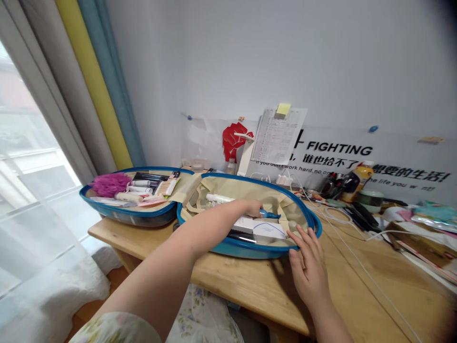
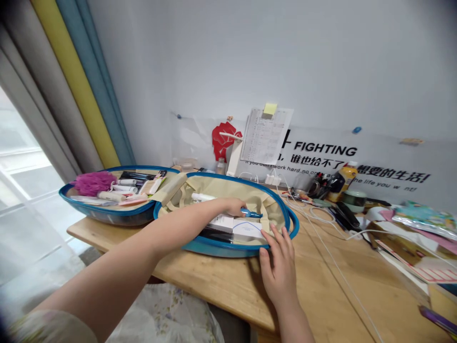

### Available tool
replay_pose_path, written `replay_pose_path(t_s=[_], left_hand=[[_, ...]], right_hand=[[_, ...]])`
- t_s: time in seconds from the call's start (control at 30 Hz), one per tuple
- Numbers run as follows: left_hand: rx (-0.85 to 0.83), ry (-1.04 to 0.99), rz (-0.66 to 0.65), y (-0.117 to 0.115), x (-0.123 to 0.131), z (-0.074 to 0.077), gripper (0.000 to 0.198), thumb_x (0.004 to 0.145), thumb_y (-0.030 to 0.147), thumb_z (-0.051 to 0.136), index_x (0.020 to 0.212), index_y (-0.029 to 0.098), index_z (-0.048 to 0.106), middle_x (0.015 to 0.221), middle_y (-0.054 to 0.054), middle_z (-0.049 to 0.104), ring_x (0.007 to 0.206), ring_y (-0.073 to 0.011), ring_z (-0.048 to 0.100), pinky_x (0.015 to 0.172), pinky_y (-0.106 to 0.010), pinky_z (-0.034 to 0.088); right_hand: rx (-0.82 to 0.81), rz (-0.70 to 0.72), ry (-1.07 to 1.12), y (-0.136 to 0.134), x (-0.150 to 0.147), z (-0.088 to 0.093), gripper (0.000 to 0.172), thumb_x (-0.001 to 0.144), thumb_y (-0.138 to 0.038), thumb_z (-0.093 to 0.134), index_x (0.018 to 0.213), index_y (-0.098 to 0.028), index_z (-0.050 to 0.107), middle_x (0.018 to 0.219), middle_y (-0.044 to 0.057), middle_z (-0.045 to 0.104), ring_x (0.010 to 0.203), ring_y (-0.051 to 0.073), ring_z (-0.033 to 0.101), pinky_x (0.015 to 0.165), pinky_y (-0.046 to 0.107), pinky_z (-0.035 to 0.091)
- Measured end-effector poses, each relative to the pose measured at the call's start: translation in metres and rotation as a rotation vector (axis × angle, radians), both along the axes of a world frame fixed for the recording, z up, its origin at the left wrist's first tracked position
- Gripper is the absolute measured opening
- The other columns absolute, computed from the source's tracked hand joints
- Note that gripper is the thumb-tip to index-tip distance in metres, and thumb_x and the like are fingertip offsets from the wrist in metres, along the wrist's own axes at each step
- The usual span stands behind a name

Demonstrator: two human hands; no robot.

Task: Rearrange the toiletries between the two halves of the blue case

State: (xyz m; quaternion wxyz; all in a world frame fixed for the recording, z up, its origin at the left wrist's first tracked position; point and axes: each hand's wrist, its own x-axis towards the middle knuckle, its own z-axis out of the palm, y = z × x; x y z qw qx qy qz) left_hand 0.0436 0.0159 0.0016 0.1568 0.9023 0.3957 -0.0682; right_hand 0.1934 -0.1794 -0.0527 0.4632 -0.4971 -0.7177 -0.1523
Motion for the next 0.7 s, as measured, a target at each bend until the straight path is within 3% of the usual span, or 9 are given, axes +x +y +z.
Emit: replay_pose_path(t_s=[0.4,0.5,0.57,0.7], left_hand=[[-0.038,-0.142,0.017,-0.006,-0.002,0.006,0.037,0.091,0.037,0.056,0.122,0.017,0.054,0.124,-0.010,0.056,0.107,-0.0222,0.058,0.090,-0.045,0.051],[-0.019,-0.182,0.025,-0.010,-0.007,0.020,0.038,0.092,0.034,0.054,0.126,0.017,0.053,0.131,-0.010,0.054,0.116,-0.0221,0.055,0.098,-0.044,0.046],[0.003,-0.223,0.032,-0.011,-0.018,0.036,0.038,0.093,0.031,0.051,0.129,0.019,0.052,0.137,-0.008,0.053,0.121,-0.0186,0.052,0.104,-0.035,0.041],[0.094,-0.330,0.109,-0.010,-0.069,0.069,0.039,0.092,0.031,0.046,0.129,0.024,0.053,0.135,0.000,0.056,0.118,-0.0126,0.054,0.101,-0.022,0.039]], right_hand=[[0.002,0.000,-0.013,0.001,0.001,0.001,0.035,0.094,-0.033,0.039,0.124,-0.024,0.054,0.136,0.010,0.053,0.137,0.029,0.036,0.104,0.053,0.038],[0.016,0.002,-0.013,0.004,0.002,-0.001,0.036,0.094,-0.034,0.039,0.124,-0.024,0.055,0.136,0.009,0.053,0.137,0.029,0.036,0.105,0.054,0.037],[0.027,0.003,-0.009,0.005,0.004,-0.002,0.036,0.093,-0.034,0.039,0.123,-0.024,0.056,0.135,0.009,0.054,0.136,0.030,0.036,0.106,0.055,0.036],[0.019,0.002,-0.022,0.006,0.006,-0.004,0.036,0.093,-0.035,0.039,0.123,-0.023,0.056,0.135,0.010,0.054,0.136,0.030,0.037,0.105,0.055,0.037]])
